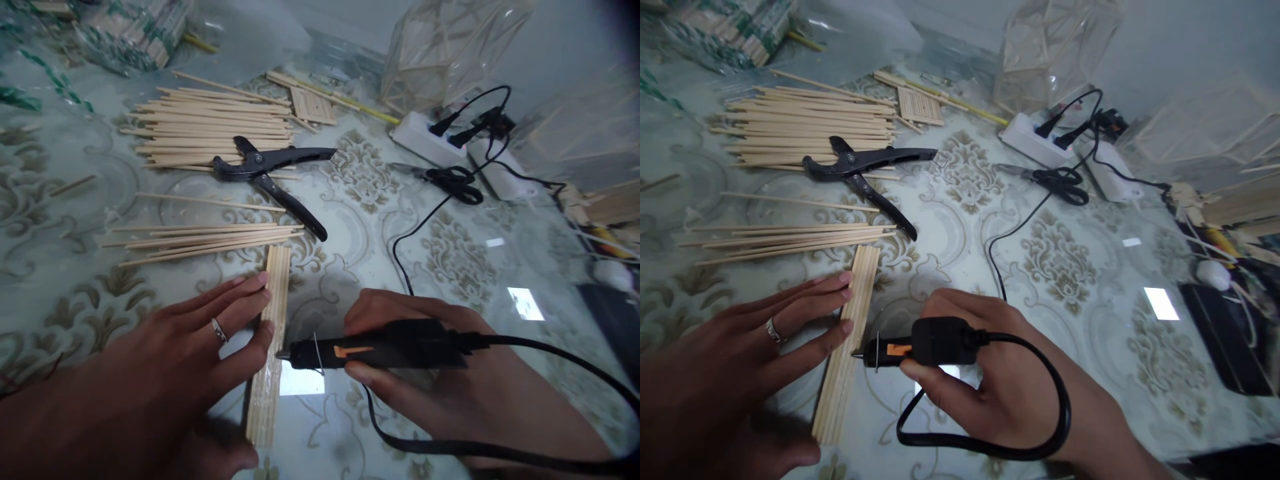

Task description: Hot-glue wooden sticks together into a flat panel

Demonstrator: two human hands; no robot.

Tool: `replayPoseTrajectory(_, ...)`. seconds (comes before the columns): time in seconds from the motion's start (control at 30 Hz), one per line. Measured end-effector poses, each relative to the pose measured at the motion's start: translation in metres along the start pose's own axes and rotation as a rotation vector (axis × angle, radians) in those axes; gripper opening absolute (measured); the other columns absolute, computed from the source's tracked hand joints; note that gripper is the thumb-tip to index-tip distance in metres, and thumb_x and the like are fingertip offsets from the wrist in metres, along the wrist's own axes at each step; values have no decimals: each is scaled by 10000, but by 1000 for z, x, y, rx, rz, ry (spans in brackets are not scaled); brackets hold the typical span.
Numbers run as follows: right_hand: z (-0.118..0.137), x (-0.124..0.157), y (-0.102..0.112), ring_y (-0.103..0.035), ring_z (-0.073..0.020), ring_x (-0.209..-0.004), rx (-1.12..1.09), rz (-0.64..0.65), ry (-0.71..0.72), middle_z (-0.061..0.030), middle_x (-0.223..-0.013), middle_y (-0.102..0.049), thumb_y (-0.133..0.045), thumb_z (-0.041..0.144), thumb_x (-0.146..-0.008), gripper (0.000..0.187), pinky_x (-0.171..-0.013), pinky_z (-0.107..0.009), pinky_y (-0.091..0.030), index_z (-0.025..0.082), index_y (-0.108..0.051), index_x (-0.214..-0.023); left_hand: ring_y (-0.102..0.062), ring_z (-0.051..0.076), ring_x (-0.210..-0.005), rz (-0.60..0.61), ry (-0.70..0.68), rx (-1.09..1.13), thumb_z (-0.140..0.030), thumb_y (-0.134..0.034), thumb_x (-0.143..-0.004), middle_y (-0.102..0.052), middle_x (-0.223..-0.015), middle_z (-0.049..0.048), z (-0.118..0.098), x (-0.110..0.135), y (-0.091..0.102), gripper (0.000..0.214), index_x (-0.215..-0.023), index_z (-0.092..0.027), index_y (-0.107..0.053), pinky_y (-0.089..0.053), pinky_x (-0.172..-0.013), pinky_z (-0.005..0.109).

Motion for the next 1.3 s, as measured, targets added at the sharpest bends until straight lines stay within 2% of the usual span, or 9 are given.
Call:
replayPoseTrajectory(0.2,-4,2,5,-609,-160,-585,47,-78,-59,37,-703,-654,-763,309,-1015,183,-541,-313,-462,257,-699,-852,-577,383,-1558,5,2,7,-438,-775,-852,-685,-1505,209,-2,-2,0,645,-1403,-166,-579,-630,-1184,496)
replayPoseTrajectory(0.4,-5,-2,5,-650,-181,-604,80,-113,-80,15,-736,-696,-751,327,-1015,182,-557,-324,-491,259,-714,-850,-563,362,-1574,-4,2,9,-409,-782,-830,-689,-1518,184,-1,1,1,634,-1390,-170,-608,-596,-1231,460)
replayPoseTrajectory(0.53,-5,-3,5,-682,-199,-634,114,-131,-68,-8,-776,-733,-726,331,-1028,201,-563,-341,-495,252,-700,-845,-521,340,-1612,-7,22,10,-405,-745,-852,-679,-1554,151,-1,2,-1,549,-1346,-194,-634,-577,-1252,419)
replayPoseTrajectory(0.67,-9,-1,6,-694,-214,-653,132,-155,-98,-11,-788,-741,-702,326,-1037,191,-558,-356,-472,256,-685,-860,-567,343,-1573,-34,27,6,-488,-773,-873,-688,-1537,158,-2,1,0,506,-1267,-188,-675,-550,-1277,418)
replayPoseTrajectory(0.8,-14,-1,5,-681,-217,-670,124,-166,-137,3,-785,-721,-683,363,-1055,188,-575,-365,-477,269,-675,-892,-577,324,-1566,-47,65,39,-648,-811,-877,-701,-1533,124,0,1,1,580,-1243,-216,-685,-529,-1292,394)
replayPoseTrajectory(1.0,-11,-4,6,-716,-236,-706,121,-222,-140,-3,-822,-717,-703,322,-1035,189,-631,-388,-529,284,-642,-860,-619,370,-1525,22,24,16,-436,-793,-832,-717,-1517,171,-2,-3,2,487,-1241,-189,-695,-626,-1193,457)
replayPoseTrajectory(1.2,-6,-10,10,-728,-224,-704,178,-255,-109,2,-816,-714,-700,302,-1029,125,-633,-360,-533,272,-687,-908,-639,380,-1505,-24,39,26,-432,-777,-807,-726,-1511,183,-1,-6,2,431,-1161,-192,-723,-632,-1190,461)
replayPoseTrajectory(1.3,-6,-12,11,-718,-204,-700,184,-271,-111,4,-802,-706,-696,321,-1037,178,-642,-339,-533,249,-687,-874,-656,374,-1488,-18,29,14,-426,-775,-804,-742,-1491,179,-2,-4,3,435,-1167,-194,-715,-649,-1166,462)
Point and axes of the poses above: each hand's wrist, its own x-axis away from the middle knuckle, its own y-axis out of the back of the hand, z = x × y, the point moved 6 cm from there along -x, towards the middle knuckle
